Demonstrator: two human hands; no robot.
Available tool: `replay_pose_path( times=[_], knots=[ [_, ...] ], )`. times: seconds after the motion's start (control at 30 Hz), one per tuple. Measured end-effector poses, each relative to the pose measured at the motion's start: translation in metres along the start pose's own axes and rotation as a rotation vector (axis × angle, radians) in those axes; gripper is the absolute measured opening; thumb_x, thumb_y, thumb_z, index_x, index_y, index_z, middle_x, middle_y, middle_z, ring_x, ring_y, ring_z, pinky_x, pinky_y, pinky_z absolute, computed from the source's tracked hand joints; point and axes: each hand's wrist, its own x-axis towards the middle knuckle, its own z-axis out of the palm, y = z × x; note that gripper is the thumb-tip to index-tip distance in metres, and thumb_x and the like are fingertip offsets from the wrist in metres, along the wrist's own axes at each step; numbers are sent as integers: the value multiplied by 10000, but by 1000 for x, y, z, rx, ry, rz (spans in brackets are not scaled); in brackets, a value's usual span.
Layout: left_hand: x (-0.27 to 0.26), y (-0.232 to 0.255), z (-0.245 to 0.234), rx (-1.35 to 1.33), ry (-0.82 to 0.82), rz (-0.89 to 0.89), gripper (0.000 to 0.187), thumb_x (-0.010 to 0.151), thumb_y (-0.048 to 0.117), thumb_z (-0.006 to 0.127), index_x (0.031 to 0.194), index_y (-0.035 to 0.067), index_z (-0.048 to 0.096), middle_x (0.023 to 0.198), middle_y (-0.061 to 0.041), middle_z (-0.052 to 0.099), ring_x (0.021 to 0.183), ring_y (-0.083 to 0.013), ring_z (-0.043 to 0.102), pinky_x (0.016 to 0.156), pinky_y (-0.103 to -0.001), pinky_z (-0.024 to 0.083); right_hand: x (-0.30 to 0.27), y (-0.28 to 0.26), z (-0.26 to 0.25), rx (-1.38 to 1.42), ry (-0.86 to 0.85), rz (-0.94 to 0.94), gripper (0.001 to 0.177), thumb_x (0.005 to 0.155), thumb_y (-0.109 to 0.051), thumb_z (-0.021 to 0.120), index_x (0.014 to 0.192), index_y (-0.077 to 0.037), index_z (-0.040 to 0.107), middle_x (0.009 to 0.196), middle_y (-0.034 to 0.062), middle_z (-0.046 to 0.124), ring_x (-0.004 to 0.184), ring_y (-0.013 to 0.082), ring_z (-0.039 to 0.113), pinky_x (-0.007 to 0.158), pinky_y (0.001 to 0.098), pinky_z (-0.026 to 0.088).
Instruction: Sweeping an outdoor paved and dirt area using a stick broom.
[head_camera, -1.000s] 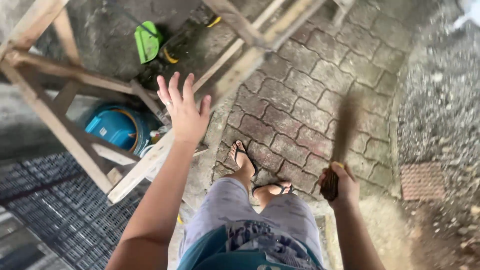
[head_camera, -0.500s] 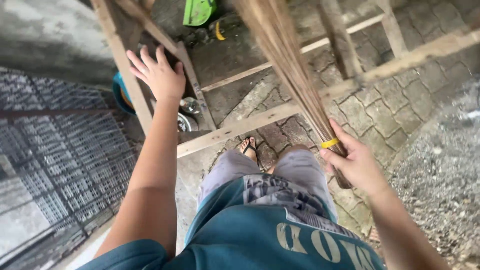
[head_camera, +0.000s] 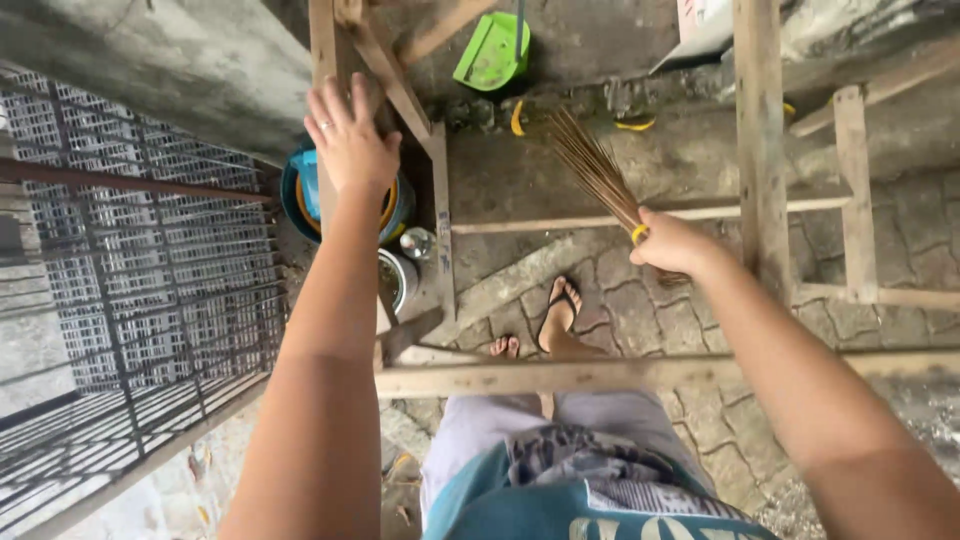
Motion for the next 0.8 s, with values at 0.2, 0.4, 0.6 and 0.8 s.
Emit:
replay_pose_path(
  times=[0.2,0.4,0.6,0.8],
  knots=[
    [20,5,4,141,-59,-13,1083,782,506,803,1646,160,249,1648,-244,197,1513,-481,151,1203,-601,179,117,44,24,952,-74,354,430,830,-57,699,1229,29,563,1062,208,636,878,328,690,719,410,625],
    [26,-32,-3,35,-99,50,947,795,391,807,1622,156,409,1598,-253,312,1397,-497,313,1127,-607,306,226,55,25,1394,379,843,472,865,10,709,1252,75,447,1006,186,581,729,255,688,636,372,623],
    [24,-38,9,154,7,136,702,859,257,768,1518,140,554,1574,-202,366,1422,-472,340,1177,-593,318,350,118,37,1414,478,737,432,875,-32,654,1255,-3,451,953,181,624,716,279,670,548,423,581],
    [22,-32,1,128,7,180,655,862,258,766,1477,127,583,1548,-217,374,1445,-457,342,1207,-577,309,288,69,7,455,20,582,412,869,-71,776,1199,132,635,1025,244,688,711,250,673,586,345,578]
  ],
)
